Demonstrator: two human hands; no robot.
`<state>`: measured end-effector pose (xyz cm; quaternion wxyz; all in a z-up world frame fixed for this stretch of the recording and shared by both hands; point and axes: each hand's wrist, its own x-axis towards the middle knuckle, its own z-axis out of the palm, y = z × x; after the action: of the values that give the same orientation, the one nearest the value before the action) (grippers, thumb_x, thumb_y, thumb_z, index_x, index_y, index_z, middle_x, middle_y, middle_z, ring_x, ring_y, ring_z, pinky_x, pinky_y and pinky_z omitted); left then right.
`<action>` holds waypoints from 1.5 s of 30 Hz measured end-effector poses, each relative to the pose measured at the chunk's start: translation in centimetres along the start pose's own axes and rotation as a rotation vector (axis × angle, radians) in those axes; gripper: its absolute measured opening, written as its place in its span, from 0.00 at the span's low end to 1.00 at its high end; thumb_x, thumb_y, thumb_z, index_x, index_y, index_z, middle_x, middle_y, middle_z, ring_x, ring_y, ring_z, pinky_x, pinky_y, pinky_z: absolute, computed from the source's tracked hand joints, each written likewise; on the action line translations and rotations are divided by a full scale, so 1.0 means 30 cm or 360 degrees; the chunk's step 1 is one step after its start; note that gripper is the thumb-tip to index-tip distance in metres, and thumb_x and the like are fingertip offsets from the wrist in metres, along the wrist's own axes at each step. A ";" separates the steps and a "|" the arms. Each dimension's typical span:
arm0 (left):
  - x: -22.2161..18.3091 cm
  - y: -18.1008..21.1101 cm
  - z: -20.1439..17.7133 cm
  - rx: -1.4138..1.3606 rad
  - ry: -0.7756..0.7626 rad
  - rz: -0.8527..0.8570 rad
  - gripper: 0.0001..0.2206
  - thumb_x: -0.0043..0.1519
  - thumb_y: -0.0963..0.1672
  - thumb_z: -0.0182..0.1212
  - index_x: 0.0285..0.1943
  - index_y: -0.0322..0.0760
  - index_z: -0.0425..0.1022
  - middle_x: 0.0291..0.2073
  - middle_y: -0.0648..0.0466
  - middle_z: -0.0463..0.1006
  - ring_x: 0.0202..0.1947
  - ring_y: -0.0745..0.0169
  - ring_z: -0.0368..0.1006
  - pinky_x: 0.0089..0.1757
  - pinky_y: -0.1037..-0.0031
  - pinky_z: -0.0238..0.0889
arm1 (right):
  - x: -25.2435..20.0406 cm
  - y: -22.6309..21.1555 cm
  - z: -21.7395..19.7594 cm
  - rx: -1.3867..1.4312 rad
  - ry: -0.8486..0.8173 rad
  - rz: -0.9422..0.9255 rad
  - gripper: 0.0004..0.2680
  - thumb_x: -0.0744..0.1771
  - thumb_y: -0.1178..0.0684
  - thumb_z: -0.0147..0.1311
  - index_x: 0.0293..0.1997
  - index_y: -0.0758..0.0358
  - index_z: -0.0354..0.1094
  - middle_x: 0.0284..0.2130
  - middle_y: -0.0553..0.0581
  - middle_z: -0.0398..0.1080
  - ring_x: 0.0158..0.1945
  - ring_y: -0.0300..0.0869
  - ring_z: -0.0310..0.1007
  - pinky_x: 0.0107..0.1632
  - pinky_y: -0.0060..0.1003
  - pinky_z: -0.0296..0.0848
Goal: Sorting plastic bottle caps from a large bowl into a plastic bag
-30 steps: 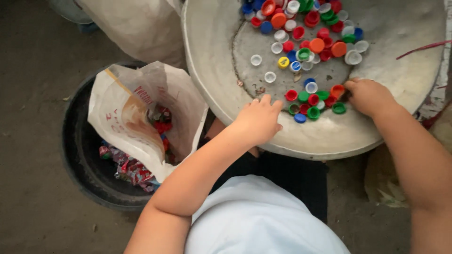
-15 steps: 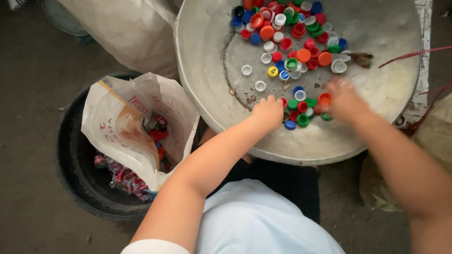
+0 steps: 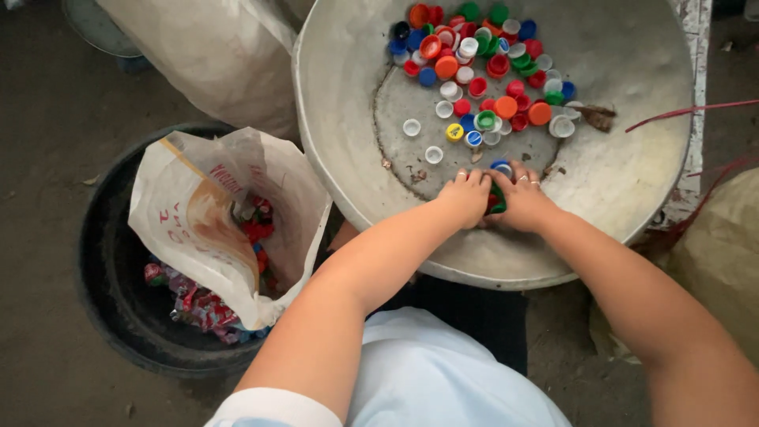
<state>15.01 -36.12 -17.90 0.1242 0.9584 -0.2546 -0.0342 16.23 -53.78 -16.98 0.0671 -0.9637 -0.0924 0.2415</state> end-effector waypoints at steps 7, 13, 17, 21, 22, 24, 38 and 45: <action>0.003 0.018 -0.045 -0.0031 -0.0137 0.0063 0.14 0.67 0.44 0.42 0.57 0.40 0.70 0.50 0.49 0.68 0.54 0.40 0.68 0.43 0.57 0.74 | -0.050 0.034 -0.026 0.0070 -0.0006 -0.0162 0.28 0.61 0.42 0.66 0.67 0.54 0.56 0.65 0.71 0.54 0.65 0.73 0.60 0.69 0.63 0.61; 0.056 0.026 0.135 -0.0080 -0.0164 0.0044 0.12 0.67 0.43 0.43 0.51 0.39 0.74 0.49 0.49 0.67 0.54 0.38 0.67 0.39 0.57 0.75 | -0.052 0.062 -0.024 0.0139 0.0134 -0.0216 0.18 0.61 0.49 0.64 0.53 0.55 0.63 0.49 0.68 0.65 0.50 0.69 0.75 0.55 0.56 0.78; 0.081 0.050 0.186 -0.0205 -0.0232 -0.0023 0.12 0.67 0.42 0.45 0.52 0.36 0.75 0.48 0.47 0.68 0.53 0.36 0.69 0.39 0.57 0.77 | -0.012 0.100 0.005 0.0125 0.0263 -0.0178 0.14 0.60 0.49 0.63 0.47 0.50 0.67 0.49 0.64 0.69 0.49 0.65 0.77 0.53 0.53 0.78; 0.137 0.032 0.280 -0.0255 -0.0399 -0.0045 0.11 0.65 0.41 0.49 0.53 0.33 0.71 0.47 0.46 0.69 0.50 0.34 0.72 0.40 0.51 0.77 | -0.004 0.127 0.016 0.0174 0.0277 -0.0183 0.14 0.59 0.50 0.64 0.47 0.52 0.70 0.47 0.65 0.72 0.51 0.65 0.76 0.55 0.53 0.76; 0.146 0.019 0.283 -0.0255 -0.0400 -0.0043 0.11 0.65 0.41 0.49 0.53 0.33 0.71 0.47 0.46 0.69 0.50 0.34 0.72 0.40 0.51 0.77 | -0.014 0.126 0.001 0.0175 0.0276 -0.0181 0.14 0.59 0.50 0.64 0.47 0.52 0.70 0.47 0.65 0.72 0.51 0.65 0.76 0.55 0.53 0.76; 0.163 -0.007 0.291 -0.0382 -0.0438 -0.0053 0.11 0.62 0.42 0.54 0.51 0.33 0.73 0.42 0.46 0.72 0.45 0.36 0.77 0.36 0.55 0.78 | -0.033 0.123 -0.029 0.0236 0.0230 -0.0163 0.14 0.59 0.48 0.65 0.46 0.54 0.72 0.44 0.67 0.74 0.52 0.66 0.75 0.57 0.54 0.73; -0.044 -0.199 -0.466 -0.1430 -0.0238 -0.0677 0.20 0.53 0.49 0.68 0.52 0.35 0.79 0.46 0.41 0.83 0.54 0.43 0.78 0.52 0.58 0.73 | -0.227 -0.115 -0.269 0.1833 0.0170 0.0108 0.11 0.63 0.62 0.66 0.48 0.65 0.73 0.37 0.67 0.70 0.32 0.51 0.74 0.34 0.43 0.79; -0.464 -0.361 -0.783 -0.2122 0.0470 -0.0557 0.22 0.57 0.43 0.70 0.60 0.28 0.73 0.50 0.41 0.79 0.52 0.54 0.73 0.52 0.60 0.68 | -0.275 -0.357 -0.319 0.2477 -0.0010 -0.0737 0.10 0.60 0.66 0.65 0.41 0.74 0.67 0.31 0.67 0.69 0.26 0.46 0.73 0.20 0.40 0.77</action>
<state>11.16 -14.94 2.07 0.7109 0.6996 -0.0020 -0.0719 12.10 -45.90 -3.01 0.7660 -0.5967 -0.0953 0.2193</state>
